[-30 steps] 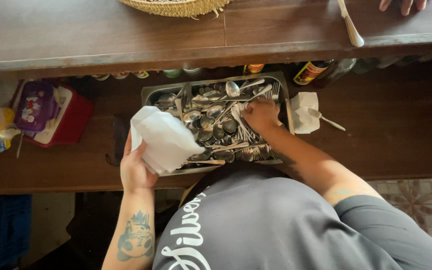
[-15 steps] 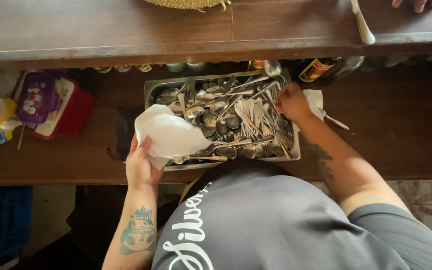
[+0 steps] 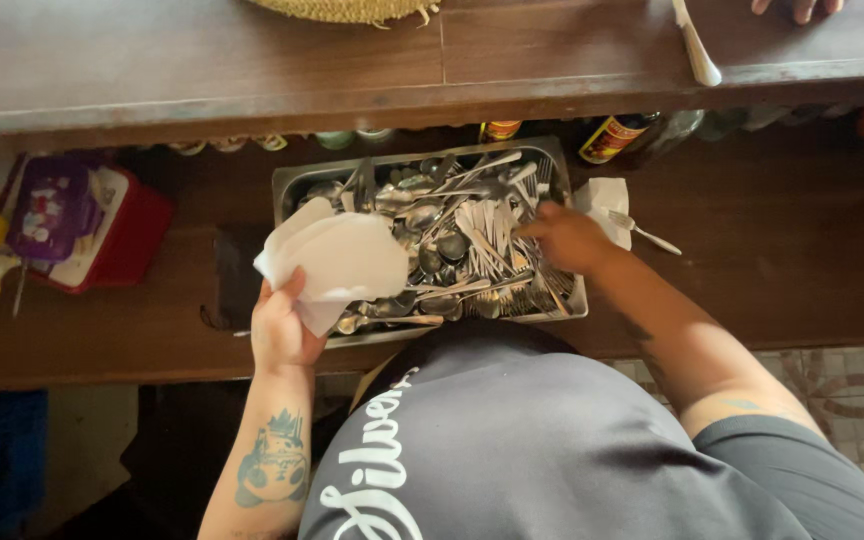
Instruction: The person picks up spoons, forks, and knives from a metal tray, polishes each item individually with a white cloth, and sets them on the counter.
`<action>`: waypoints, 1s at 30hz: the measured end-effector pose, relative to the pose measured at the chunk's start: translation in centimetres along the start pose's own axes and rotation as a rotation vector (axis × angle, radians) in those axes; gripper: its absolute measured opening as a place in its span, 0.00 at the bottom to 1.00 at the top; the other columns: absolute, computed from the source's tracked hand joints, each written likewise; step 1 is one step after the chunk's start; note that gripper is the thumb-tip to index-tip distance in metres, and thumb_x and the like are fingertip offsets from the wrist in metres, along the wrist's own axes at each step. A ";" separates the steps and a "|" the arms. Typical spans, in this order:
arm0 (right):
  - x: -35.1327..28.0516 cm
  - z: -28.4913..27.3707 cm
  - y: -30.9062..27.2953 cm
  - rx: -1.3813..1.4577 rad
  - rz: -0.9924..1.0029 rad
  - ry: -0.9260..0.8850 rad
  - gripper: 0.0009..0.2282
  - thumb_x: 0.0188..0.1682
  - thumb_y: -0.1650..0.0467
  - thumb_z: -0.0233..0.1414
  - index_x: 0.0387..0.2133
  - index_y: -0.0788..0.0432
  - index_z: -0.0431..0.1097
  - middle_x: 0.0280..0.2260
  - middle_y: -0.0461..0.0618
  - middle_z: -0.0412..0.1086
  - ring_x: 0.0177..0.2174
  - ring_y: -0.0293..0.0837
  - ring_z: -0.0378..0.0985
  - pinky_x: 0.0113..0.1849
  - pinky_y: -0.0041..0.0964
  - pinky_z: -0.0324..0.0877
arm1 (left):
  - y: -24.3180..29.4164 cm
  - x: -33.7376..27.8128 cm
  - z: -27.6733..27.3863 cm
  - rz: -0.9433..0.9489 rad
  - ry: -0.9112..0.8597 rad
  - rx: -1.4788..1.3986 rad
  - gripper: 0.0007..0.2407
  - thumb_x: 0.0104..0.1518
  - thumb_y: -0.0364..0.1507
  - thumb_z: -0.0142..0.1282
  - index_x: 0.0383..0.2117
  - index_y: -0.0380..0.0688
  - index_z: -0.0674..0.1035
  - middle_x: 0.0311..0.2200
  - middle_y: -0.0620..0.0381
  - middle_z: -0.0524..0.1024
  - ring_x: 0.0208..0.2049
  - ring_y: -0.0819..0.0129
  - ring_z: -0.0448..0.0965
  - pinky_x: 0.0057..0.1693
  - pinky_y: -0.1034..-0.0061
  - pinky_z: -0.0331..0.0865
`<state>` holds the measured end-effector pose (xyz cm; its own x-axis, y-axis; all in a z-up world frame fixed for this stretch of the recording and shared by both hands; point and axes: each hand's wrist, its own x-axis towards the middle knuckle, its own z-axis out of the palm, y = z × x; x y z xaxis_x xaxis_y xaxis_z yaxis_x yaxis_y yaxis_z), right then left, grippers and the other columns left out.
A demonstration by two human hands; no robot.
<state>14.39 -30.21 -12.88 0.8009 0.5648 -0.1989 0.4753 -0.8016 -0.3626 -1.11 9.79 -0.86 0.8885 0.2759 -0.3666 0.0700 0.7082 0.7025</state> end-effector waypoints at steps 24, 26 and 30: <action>-6.9 0.9 4.4 0.425 0.425 0.652 0.12 0.47 0.64 0.63 0.38 0.59 0.77 0.33 0.51 0.76 0.29 0.50 0.77 0.34 0.42 0.72 | -0.9 0.6 0.0 0.030 -0.108 -0.010 0.21 0.61 0.24 0.50 0.62 0.37 0.68 0.57 0.45 0.73 0.57 0.51 0.75 0.62 0.56 0.70; -8.9 3.2 5.0 0.467 0.511 0.624 0.12 0.48 0.63 0.62 0.38 0.59 0.77 0.33 0.52 0.76 0.30 0.48 0.78 0.35 0.42 0.72 | -0.9 0.8 0.0 0.030 -0.135 -0.013 0.21 0.62 0.24 0.51 0.62 0.36 0.68 0.57 0.45 0.73 0.58 0.50 0.75 0.62 0.56 0.70; -13.5 9.9 6.0 0.405 0.627 0.721 0.13 0.48 0.63 0.63 0.38 0.61 0.76 0.34 0.56 0.74 0.34 0.52 0.77 0.38 0.46 0.72 | -1.1 0.8 -0.4 0.016 -0.093 0.004 0.21 0.62 0.24 0.50 0.63 0.37 0.67 0.58 0.46 0.72 0.58 0.51 0.74 0.63 0.57 0.70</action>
<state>2.84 -40.73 -21.41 0.9534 -0.2892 0.0858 -0.1535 -0.7100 -0.6873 -0.64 9.45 -2.20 0.9278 0.2251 -0.2975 0.0575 0.7018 0.7101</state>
